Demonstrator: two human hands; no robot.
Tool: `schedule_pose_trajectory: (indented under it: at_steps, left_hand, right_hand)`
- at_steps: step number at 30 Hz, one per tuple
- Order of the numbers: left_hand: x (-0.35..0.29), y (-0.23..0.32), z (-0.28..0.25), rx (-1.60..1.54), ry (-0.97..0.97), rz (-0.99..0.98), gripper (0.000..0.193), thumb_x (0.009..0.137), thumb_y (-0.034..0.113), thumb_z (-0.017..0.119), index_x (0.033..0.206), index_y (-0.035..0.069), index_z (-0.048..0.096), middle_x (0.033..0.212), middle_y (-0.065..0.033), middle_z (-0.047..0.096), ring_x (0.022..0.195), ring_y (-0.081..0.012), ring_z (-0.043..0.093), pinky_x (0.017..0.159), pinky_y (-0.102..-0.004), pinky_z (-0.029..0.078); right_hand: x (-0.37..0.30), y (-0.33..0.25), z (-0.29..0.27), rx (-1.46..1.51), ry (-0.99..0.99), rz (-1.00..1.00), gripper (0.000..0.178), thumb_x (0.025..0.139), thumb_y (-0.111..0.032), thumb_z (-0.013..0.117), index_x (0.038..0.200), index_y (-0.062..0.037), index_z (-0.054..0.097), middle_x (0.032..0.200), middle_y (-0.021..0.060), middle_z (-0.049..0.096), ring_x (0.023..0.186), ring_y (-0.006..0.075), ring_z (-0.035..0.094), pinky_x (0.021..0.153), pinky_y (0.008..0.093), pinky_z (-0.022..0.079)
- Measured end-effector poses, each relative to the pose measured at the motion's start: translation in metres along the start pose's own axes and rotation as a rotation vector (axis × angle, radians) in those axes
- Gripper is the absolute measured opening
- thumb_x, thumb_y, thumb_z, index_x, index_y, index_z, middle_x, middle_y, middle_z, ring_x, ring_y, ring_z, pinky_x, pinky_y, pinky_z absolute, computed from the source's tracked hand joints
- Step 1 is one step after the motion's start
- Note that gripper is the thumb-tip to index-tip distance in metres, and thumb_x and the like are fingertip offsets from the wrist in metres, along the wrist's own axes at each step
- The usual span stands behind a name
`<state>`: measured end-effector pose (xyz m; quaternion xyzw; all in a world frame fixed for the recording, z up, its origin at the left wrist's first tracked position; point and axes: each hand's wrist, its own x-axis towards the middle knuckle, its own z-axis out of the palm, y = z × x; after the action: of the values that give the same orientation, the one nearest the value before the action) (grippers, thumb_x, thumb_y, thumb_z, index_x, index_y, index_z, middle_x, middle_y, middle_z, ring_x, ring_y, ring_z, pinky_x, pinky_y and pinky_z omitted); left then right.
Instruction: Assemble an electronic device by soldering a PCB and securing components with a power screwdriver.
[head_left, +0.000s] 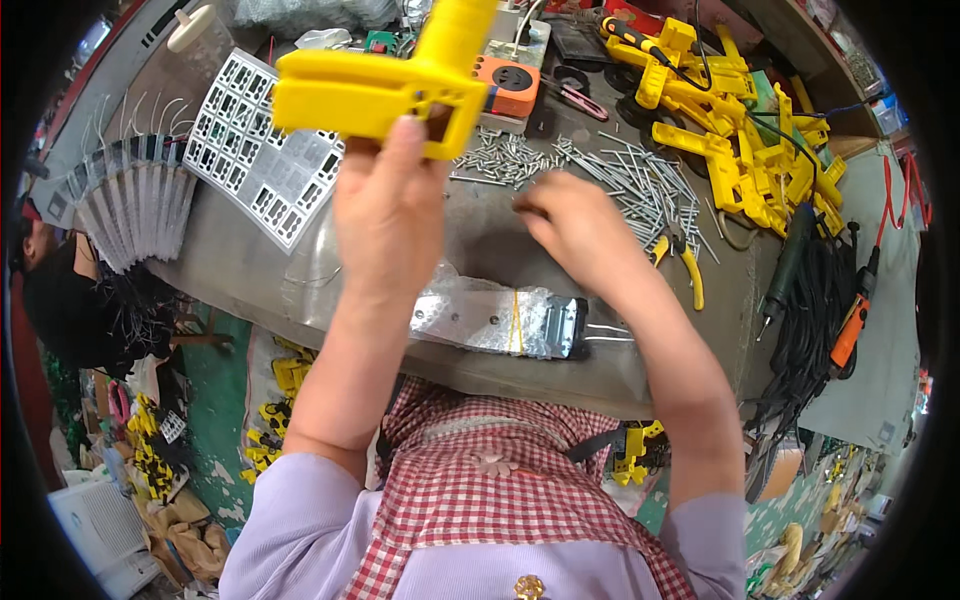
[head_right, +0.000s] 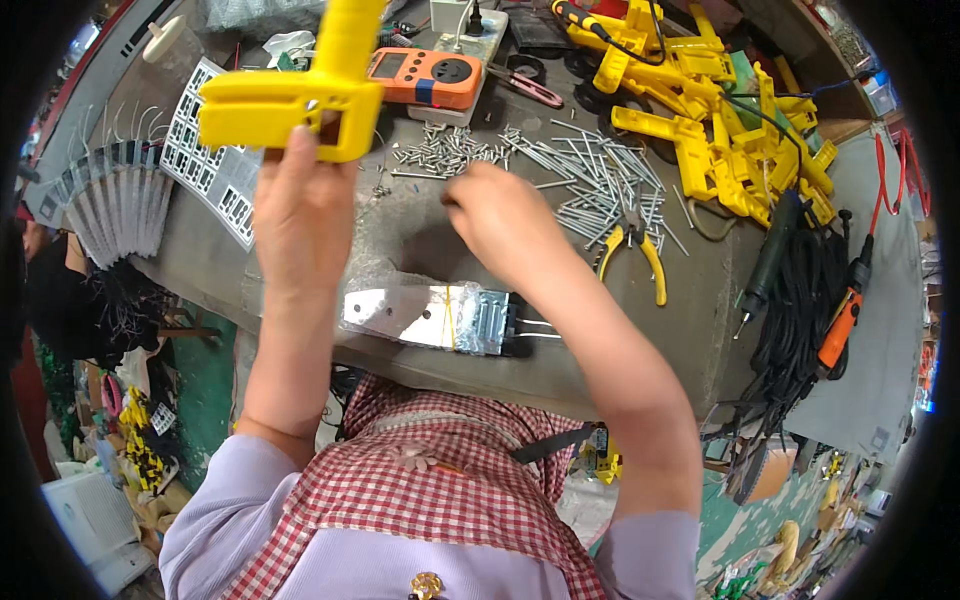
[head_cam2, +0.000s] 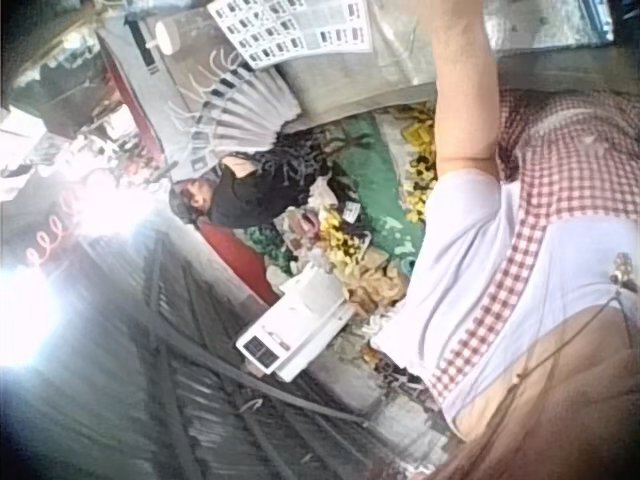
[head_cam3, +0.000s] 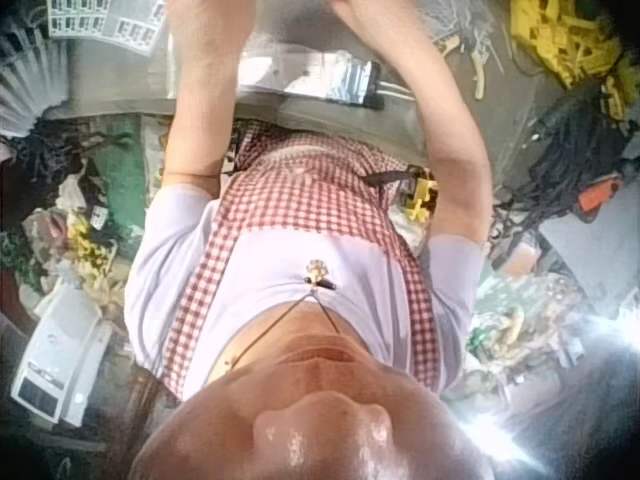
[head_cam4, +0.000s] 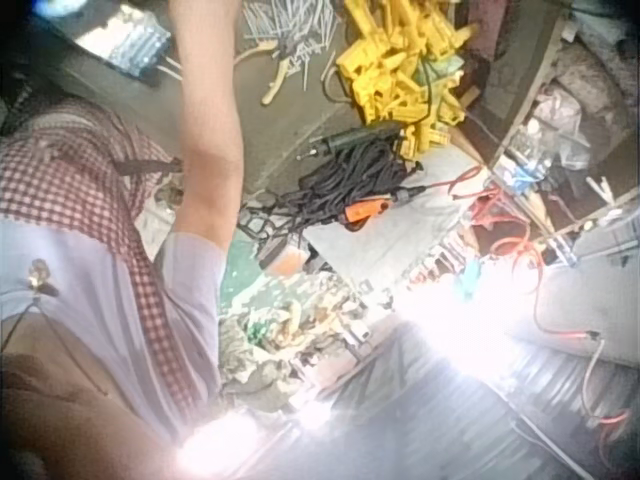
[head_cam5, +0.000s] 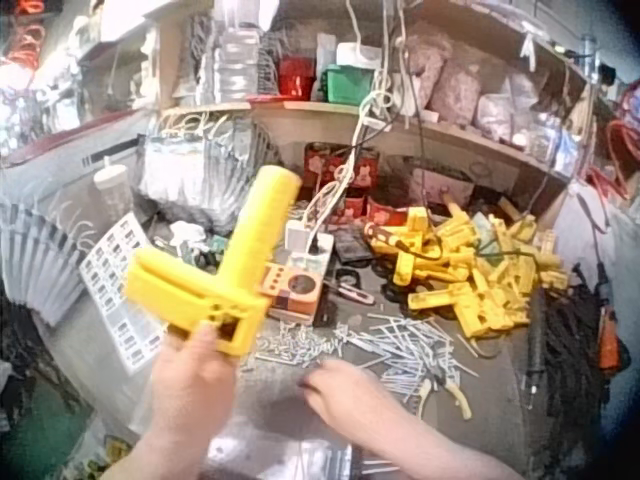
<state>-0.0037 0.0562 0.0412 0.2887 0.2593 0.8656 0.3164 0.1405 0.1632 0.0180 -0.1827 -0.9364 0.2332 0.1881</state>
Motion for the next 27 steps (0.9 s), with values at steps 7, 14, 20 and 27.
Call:
schedule_pose_trajectory:
  at_steps: [7, 14, 20, 27]
  left_hand:
    - [-0.029, 0.023, -0.034, 0.080, 0.148, -0.039, 0.041, 0.094, 0.014, 0.055, 0.131, 0.005, 0.040, 0.127, -0.0070, 0.050, 0.121, -0.0211, 0.047, 0.107, -0.0410, 0.033]
    - [-0.037, 0.000, -0.031, -0.051, 0.090, -0.258, 0.046, 0.093, 0.019, 0.057, 0.134, 0.006, 0.039, 0.130, -0.0063, 0.051, 0.121, -0.0212, 0.049, 0.104, -0.0389, 0.038]
    - [-0.048, -0.024, -0.001, -0.099, -0.020, -0.420, 0.043, 0.093, 0.016, 0.057, 0.132, 0.007, 0.042, 0.128, -0.0074, 0.052, 0.119, -0.0219, 0.051, 0.103, -0.0400, 0.038]
    - [-0.061, -0.040, 0.027, -0.007, -0.105, -0.383, 0.038, 0.093, 0.013, 0.056, 0.128, 0.004, 0.044, 0.126, -0.0100, 0.053, 0.118, -0.0239, 0.052, 0.103, -0.0420, 0.038]
  right_hand:
    - [0.068, 0.007, 0.057, -0.457, -0.120, -0.149, 0.011, 0.073, -0.006, 0.061, 0.081, -0.0017, 0.055, 0.086, 0.0159, 0.059, 0.085, 0.0359, 0.060, 0.071, 0.0436, 0.050]
    - [0.026, -0.035, -0.037, 0.844, 0.253, 0.303, 0.032, 0.087, -0.002, 0.057, 0.117, -0.0042, 0.046, 0.090, 0.0128, 0.064, 0.074, 0.0135, 0.062, 0.062, 0.0257, 0.050]
    - [-0.020, -0.039, -0.039, 1.006, 0.545, 0.099, 0.024, 0.090, 0.002, 0.055, 0.110, -0.0022, 0.042, 0.094, 0.0187, 0.063, 0.073, 0.0182, 0.064, 0.063, 0.0280, 0.054]
    - [-0.054, -0.036, -0.059, 0.940, 0.622, 0.103, 0.019, 0.091, 0.004, 0.052, 0.104, 0.0006, 0.039, 0.093, 0.0154, 0.062, 0.078, 0.0157, 0.065, 0.069, 0.0272, 0.055]
